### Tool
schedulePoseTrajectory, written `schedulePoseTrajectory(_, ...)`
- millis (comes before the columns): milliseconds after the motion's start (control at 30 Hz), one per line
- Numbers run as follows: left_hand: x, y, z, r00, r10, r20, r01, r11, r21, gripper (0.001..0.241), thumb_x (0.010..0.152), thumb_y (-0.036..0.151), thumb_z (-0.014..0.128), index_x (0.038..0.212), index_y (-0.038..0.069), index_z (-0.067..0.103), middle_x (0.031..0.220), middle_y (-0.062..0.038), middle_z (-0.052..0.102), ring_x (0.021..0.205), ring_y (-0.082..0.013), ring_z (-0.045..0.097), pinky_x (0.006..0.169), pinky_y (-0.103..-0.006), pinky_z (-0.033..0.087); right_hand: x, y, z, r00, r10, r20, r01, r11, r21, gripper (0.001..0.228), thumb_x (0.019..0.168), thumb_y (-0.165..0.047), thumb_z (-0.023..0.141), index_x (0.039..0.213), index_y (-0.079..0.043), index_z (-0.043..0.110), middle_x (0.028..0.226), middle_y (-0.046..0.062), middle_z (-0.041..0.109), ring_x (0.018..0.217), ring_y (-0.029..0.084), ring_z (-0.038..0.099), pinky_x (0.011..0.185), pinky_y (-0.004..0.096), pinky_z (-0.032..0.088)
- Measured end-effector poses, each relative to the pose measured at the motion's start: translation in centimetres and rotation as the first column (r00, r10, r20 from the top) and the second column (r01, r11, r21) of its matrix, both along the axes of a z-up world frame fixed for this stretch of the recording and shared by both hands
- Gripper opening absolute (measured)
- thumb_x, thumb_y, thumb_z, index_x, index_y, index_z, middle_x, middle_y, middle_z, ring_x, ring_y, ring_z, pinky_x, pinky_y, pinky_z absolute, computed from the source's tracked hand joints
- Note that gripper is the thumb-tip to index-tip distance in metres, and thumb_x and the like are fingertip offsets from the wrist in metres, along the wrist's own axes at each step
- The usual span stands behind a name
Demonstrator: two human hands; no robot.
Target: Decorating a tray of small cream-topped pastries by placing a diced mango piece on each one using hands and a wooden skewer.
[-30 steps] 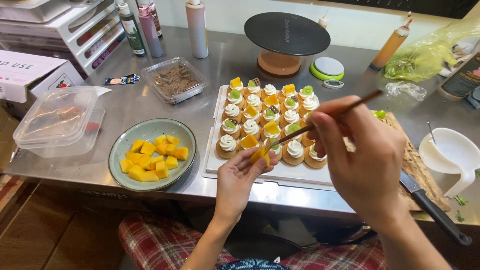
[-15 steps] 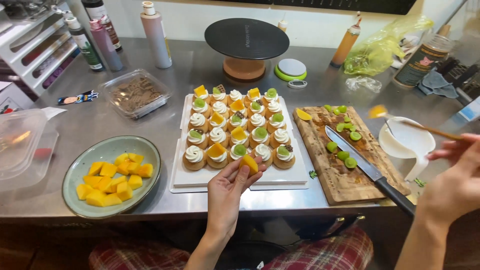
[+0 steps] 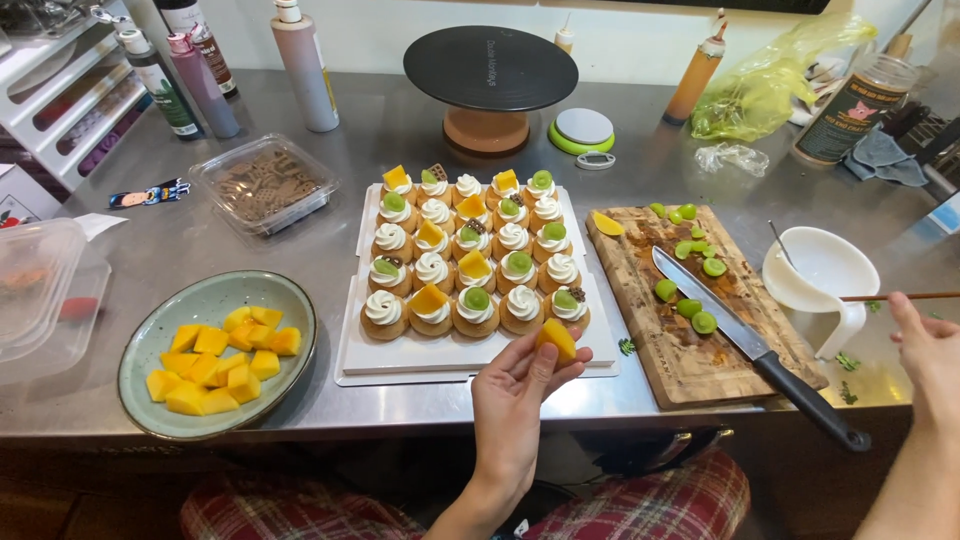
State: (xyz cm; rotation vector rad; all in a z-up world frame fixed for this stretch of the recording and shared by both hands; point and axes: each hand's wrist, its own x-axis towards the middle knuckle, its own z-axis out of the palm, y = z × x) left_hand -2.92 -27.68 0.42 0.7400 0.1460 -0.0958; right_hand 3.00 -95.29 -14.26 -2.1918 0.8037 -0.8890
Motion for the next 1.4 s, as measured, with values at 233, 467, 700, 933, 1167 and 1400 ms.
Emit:
schedulePoseTrajectory(233, -0.3, -0.7, -0.7, 0.991, -0.03, 0.131, 0.018, 0.996, 0.089, 0.047, 0.104, 0.012, 0.076, 0.146, -0.01, 0.077, 0.126, -0.029, 0.089, 0.11, -0.0414, 0.092, 0.101, -0.0407, 0.077, -4.5, 22.0, 11.3, 0.987, 0.123, 0.103, -0.114, 0.989, -0.089, 0.068, 0.162, -0.064, 0.05, 0.131, -0.007, 0.073, 0.153, 0.006, 0.069, 0.146, 0.025, 0.059, 0.122, 0.049, 0.04)
schedulePoseTrajectory(467, -1.2, -0.3, -1.3, 0.972, -0.066, 0.224, -0.002, 0.956, 0.292, 0.044, 0.104, 0.015, 0.079, 0.144, -0.002, 0.08, 0.129, -0.022, 0.09, 0.107, -0.0321, 0.093, 0.103, -0.0357, 0.077, -8.9, 51.5, 21.1, 0.592, 0.804, -0.054, -0.805, 0.586, -0.092, 0.049, 0.095, -0.015, 0.087, 0.144, -0.013, 0.081, 0.108, 0.003, 0.086, 0.082, 0.01, 0.079, 0.077, 0.026, 0.071)
schedulePoseTrajectory(700, 0.3, 1.1, -1.2, 0.963, 0.014, 0.268, -0.12, 0.916, 0.384, 0.028, 0.096, 0.007, 0.089, 0.123, 0.0, 0.086, 0.114, -0.016, 0.094, 0.102, -0.0248, 0.093, 0.095, -0.0351, 0.08, -6.3, 52.8, 21.6, 0.52, 0.853, -0.053, -0.852, 0.514, -0.099, 0.039, 0.095, -0.015, 0.089, 0.134, -0.011, 0.083, 0.117, 0.003, 0.09, 0.093, 0.011, 0.082, 0.077, 0.026, 0.074)
schedulePoseTrajectory(933, 1.7, 1.3, -0.7, 0.979, -0.042, 0.201, -0.042, 0.918, 0.395, 0.035, 0.096, 0.006, 0.089, 0.131, 0.003, 0.081, 0.112, -0.021, 0.095, 0.093, -0.0305, 0.096, 0.09, -0.0355, 0.08, -3.6, 51.3, 23.0, 0.427, 0.883, -0.194, -0.902, 0.403, -0.153, 0.035, 0.095, -0.012, 0.09, 0.129, -0.015, 0.086, 0.118, 0.001, 0.09, 0.084, 0.011, 0.082, 0.074, 0.027, 0.069)
schedulePoseTrajectory(1167, 3.8, 2.2, 0.7, 0.95, -0.198, 0.243, 0.053, 0.867, 0.496, 0.028, 0.103, 0.002, 0.081, 0.13, -0.002, 0.084, 0.108, -0.019, 0.093, 0.093, -0.0281, 0.094, 0.092, -0.0373, 0.082, -1.8, 49.8, 24.2, 0.338, 0.857, -0.388, -0.93, 0.241, -0.279, 0.037, 0.101, -0.026, 0.085, 0.137, -0.028, 0.086, 0.103, -0.001, 0.077, 0.085, 0.016, 0.074, 0.067, 0.034, 0.056)
schedulePoseTrajectory(1400, 4.9, 2.6, 2.8, 0.913, -0.349, 0.212, 0.173, 0.801, 0.573, 0.028, 0.102, 0.003, 0.082, 0.128, -0.004, 0.086, 0.107, -0.018, 0.091, 0.09, -0.0276, 0.092, 0.088, -0.0337, 0.081, -1.5, 49.5, 23.8, 0.334, 0.916, -0.221, -0.921, 0.267, -0.285, 0.037, 0.096, -0.01, 0.089, 0.132, -0.01, 0.084, 0.112, 0.005, 0.082, 0.091, 0.015, 0.074, 0.078, 0.029, 0.064)
